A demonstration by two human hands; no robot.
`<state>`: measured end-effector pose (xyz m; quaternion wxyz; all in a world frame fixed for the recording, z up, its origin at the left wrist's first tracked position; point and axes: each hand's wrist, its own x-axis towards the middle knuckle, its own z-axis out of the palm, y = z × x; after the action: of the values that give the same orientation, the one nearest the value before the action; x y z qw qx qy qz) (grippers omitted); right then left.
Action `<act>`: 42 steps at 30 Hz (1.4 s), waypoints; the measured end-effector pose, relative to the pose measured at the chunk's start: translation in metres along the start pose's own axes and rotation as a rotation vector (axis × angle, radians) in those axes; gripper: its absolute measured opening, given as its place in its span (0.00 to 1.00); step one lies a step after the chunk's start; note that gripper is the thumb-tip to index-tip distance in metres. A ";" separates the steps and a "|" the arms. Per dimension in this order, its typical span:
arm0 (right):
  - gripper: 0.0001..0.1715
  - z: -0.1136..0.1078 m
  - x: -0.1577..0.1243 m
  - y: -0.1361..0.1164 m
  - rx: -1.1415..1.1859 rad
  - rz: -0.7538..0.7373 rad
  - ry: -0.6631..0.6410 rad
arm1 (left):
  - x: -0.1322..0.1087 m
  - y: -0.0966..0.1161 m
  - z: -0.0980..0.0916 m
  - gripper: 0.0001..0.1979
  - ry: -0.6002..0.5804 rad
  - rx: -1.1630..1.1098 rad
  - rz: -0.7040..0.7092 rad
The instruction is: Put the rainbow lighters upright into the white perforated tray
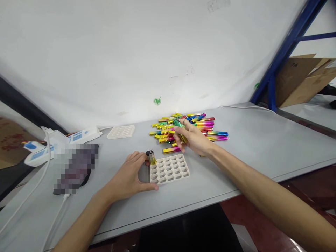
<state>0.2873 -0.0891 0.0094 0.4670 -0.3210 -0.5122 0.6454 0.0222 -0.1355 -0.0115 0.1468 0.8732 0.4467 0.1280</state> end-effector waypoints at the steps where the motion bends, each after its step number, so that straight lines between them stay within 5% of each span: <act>1: 0.17 0.000 0.000 0.000 0.013 0.000 0.012 | 0.000 0.000 0.000 0.30 0.003 0.000 -0.004; 7: 0.31 -0.004 0.006 0.002 0.050 0.078 0.134 | 0.000 0.002 -0.001 0.30 0.011 -0.006 -0.005; 13: 0.28 -0.002 0.005 -0.003 0.010 0.120 0.217 | 0.000 0.001 0.000 0.31 0.006 -0.007 -0.018; 34: 0.29 0.004 0.002 0.001 -0.020 0.149 0.169 | -0.001 -0.002 0.001 0.29 0.032 -0.002 0.007; 42: 0.17 0.008 -0.003 0.002 -0.156 -0.104 -0.065 | 0.000 -0.003 0.003 0.29 0.028 0.005 0.007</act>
<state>0.2808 -0.0945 0.0091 0.4563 -0.3084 -0.5918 0.5885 0.0211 -0.1345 -0.0152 0.1382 0.8733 0.4459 0.1395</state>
